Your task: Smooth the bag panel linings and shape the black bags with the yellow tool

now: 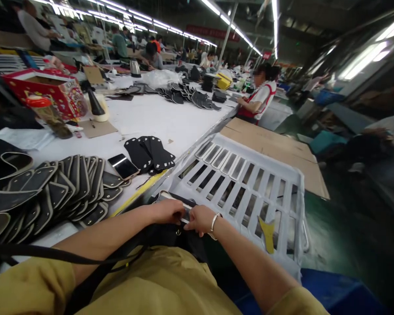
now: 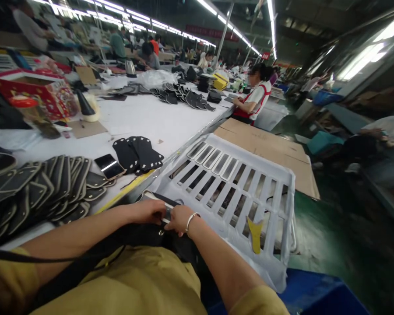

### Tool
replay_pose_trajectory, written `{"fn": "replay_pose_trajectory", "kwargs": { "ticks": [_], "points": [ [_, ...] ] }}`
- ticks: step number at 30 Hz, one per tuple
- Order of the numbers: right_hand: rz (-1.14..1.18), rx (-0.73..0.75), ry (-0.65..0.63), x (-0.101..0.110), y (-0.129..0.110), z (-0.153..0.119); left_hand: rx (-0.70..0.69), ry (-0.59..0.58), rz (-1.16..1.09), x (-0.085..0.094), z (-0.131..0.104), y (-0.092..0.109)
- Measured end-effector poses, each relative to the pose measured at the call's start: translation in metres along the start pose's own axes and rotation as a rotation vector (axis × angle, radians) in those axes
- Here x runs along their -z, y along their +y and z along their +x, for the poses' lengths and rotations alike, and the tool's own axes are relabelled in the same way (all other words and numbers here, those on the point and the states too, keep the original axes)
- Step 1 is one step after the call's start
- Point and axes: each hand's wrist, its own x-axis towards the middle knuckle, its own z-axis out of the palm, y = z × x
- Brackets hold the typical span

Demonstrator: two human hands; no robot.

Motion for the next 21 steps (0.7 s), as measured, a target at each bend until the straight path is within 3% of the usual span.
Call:
{"fn": "replay_pose_trajectory", "kwargs": {
  "ticks": [6, 13, 18, 21],
  "points": [
    [0.177, -0.050, -0.121, -0.001, 0.004, 0.010, 0.078, -0.036, -0.047, 0.001, 0.002, 0.006],
    [0.186, -0.104, -0.085, -0.003, -0.004, 0.011, 0.142, -0.045, -0.122, -0.003, 0.005, 0.004],
    [0.348, -0.125, -0.080, 0.001, -0.007, 0.007, 0.093, 0.034, -0.132, 0.008, -0.010, 0.012],
    [0.530, -0.049, -0.077, 0.010, 0.003, -0.014, 0.105, 0.218, -0.199, 0.013, -0.038, 0.003]
  ]
}}
